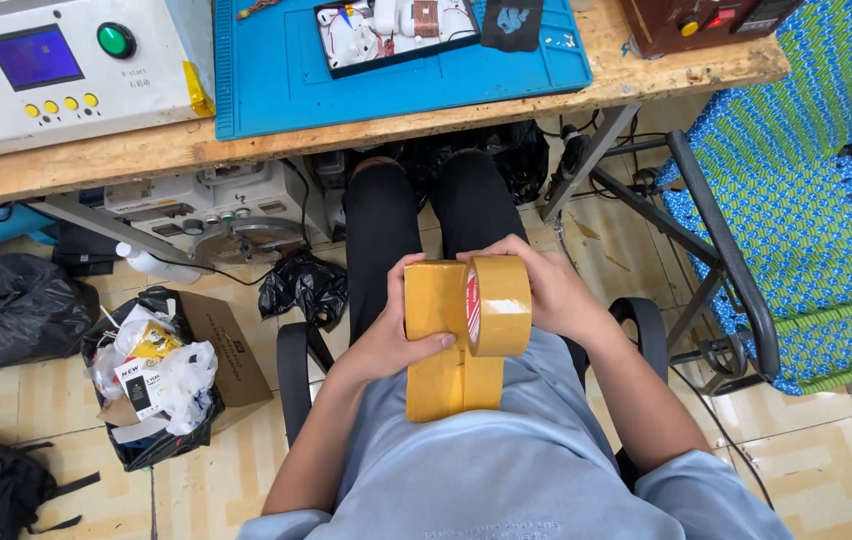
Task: The person applies adhesive tape to a small white box by hand, wrapping it around the exterior and smoothing it down.
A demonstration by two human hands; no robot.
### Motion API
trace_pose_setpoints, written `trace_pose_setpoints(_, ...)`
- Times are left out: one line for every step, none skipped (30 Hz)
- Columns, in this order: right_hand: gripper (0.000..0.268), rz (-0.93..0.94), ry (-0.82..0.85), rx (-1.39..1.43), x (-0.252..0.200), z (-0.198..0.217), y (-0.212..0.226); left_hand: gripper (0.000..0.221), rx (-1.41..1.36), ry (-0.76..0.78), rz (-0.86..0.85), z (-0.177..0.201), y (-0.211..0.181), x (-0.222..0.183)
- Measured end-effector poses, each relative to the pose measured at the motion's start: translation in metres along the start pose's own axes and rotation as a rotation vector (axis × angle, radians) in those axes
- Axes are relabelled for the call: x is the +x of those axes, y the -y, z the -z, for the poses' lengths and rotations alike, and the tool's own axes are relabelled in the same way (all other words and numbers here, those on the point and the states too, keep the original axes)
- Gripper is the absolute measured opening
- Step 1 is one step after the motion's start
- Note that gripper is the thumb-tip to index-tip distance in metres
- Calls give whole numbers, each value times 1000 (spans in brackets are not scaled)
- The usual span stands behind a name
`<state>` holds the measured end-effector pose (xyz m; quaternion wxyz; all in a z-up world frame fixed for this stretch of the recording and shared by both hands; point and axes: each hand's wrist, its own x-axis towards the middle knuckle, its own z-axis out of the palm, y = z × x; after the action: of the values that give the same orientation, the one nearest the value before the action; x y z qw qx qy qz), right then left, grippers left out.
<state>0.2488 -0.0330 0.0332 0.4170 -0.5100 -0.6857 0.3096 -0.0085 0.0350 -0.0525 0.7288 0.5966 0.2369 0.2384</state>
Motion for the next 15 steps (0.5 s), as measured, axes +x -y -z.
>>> trace_pose_setpoints(56, -4, 1, 2, -1, 0, 0, 115, -2, 0, 4, 1, 1, 0)
trace_pose_setpoints(54, 22, -17, -40, -2, 1, -1, 116, 3, 5, -2, 1, 1, 1)
trace_pose_setpoints(53, 46, -34, -80, -3, 0, -1, 117, 7, 10, -5, 2, 2, 0)
trace_pose_setpoints(53, 42, -31, -76, -2, 4, -2, 117, 4, 8, 0, 1, 0, 1)
trace_pose_setpoints(55, 53, -52, -90, -2, 6, -2, 116, 3, 19, -5, -1, -1, -1)
trace_pose_setpoints(57, 65, -73, -104, -2, 7, -3, 115, 2, 30, -11, -3, -2, -3)
trace_pose_setpoints(57, 60, -73, -103, -3, 9, -10, 115, -1, 31, -6, -4, -5, -4)
trace_pose_setpoints(58, 66, -94, -131, -3, 10, -18, 115, -2, 31, -4, -5, -7, -5)
trace_pose_setpoints(59, 66, -119, -158, -6, 11, -26, 114, -3, 34, 3, -6, -9, -7)
trace_pose_setpoints(59, 55, -121, -155, 1, 12, -21, 114, -6, 39, 14, -2, -10, -3)
trace_pose_setpoints(53, 96, -139, -155, 2, 12, -16, 114, -3, 52, -23, -2, -7, -4)
trace_pose_setpoints(46, 137, -157, -156, 5, 11, -12, 113, 0, 65, -59, -1, -4, -4)
trace_pose_setpoints(46, 111, -145, -143, 4, 13, -16, 113, -17, 59, -34, -2, -3, -4)
trace_pose_setpoints(46, 151, -153, -177, 4, 15, -19, 113, -14, 67, -51, -3, -3, -4)
trace_pose_setpoints(45, 204, -163, -214, 9, 17, -23, 113, -5, 73, -79, 0, -4, -1)
